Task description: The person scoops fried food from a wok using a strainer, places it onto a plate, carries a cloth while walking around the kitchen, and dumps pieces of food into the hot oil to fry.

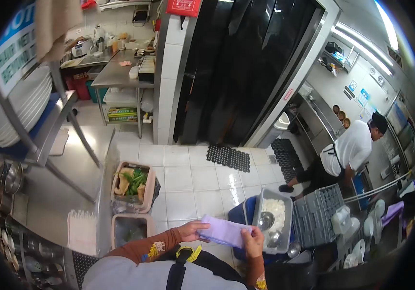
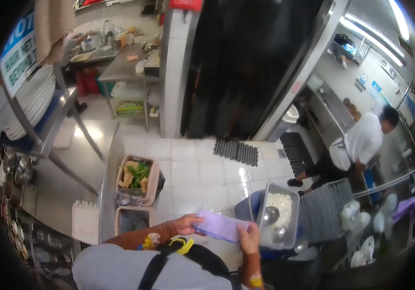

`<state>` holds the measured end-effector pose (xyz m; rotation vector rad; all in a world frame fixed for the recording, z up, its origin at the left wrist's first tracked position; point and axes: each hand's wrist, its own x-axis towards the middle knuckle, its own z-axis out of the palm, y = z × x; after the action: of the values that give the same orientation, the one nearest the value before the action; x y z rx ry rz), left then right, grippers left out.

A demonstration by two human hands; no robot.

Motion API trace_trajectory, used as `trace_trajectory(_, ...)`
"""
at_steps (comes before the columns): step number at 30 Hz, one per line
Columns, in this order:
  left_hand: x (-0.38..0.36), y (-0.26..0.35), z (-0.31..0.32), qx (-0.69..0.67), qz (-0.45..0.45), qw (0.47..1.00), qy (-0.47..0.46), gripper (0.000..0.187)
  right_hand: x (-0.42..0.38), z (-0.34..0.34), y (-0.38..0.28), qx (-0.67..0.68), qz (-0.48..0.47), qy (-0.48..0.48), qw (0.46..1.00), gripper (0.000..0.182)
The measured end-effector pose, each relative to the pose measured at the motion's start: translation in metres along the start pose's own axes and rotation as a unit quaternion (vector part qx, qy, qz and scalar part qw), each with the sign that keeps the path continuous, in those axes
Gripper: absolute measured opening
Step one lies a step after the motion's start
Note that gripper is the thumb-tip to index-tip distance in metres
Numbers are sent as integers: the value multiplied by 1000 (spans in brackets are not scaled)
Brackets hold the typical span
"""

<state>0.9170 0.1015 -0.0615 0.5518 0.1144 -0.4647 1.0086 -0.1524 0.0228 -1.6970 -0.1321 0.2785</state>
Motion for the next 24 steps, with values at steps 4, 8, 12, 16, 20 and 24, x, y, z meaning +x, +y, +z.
trace_trajectory(4, 81, 50, 9, -84, 19, 996, -40, 56, 64, -14, -41, -8, -53, 15, 998, 17)
trace_trajectory(8, 164, 76, -22, -199, -13, 976, -84, 66, 160, -10, -41, -95, -109, -82, 986, 19)
trace_trajectory(12, 188, 121, -20, -173, 76, 982, -3, 55, 276, 9, -58, -85, -87, -194, 973, 21)
trace_trajectory(16, 174, 186, -21, -205, 267, 940, 54, 55, 377, 71, -91, -1, -50, -312, 949, 19)
trace_trajectory(20, 173, 227, -43, -259, 331, 898, 132, 61, 436, 164, -115, 9, -36, -409, 912, 17)
trace_trajectory(24, 188, 256, -112, -224, 374, 878, 200, 43, 487, 250, -111, -86, -124, -448, 881, 21)
